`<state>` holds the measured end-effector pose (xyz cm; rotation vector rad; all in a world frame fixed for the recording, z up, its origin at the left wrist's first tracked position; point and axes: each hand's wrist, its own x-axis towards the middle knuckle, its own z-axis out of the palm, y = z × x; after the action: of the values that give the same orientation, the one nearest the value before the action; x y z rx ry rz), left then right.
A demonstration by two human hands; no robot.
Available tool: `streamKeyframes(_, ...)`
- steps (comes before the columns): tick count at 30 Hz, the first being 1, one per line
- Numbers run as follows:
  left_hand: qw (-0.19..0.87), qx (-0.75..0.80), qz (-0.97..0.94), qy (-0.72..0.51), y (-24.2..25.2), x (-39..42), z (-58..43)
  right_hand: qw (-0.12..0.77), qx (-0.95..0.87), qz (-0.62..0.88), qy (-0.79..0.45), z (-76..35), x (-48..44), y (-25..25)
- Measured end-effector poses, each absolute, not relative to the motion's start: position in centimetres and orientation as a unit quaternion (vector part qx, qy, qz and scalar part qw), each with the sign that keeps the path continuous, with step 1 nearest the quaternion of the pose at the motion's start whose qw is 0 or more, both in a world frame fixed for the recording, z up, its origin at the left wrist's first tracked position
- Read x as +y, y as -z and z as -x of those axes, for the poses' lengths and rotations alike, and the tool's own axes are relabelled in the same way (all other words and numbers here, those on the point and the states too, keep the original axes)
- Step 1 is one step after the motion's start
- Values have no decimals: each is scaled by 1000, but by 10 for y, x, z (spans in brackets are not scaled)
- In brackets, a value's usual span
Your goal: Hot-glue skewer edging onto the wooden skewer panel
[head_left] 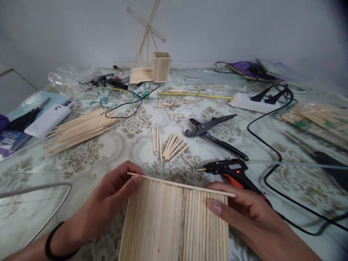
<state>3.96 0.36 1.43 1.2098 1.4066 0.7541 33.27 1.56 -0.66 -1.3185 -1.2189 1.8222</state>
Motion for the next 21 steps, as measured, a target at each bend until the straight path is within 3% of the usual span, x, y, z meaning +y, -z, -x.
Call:
streamKeyframes(10, 479, 616, -548, -302, -13, -4, -36, 318, -427, 525, -664, -323, 12, -6)
streamKeyframes(17, 481, 595, -566, -306, -13, -2, -35, 265, -482, 489, -677, -331, 17, -4)
streamKeyframes(21, 398, 598, -602, -347, -10, -3, -36, 275, -478, 485, -678, -332, 16, -3)
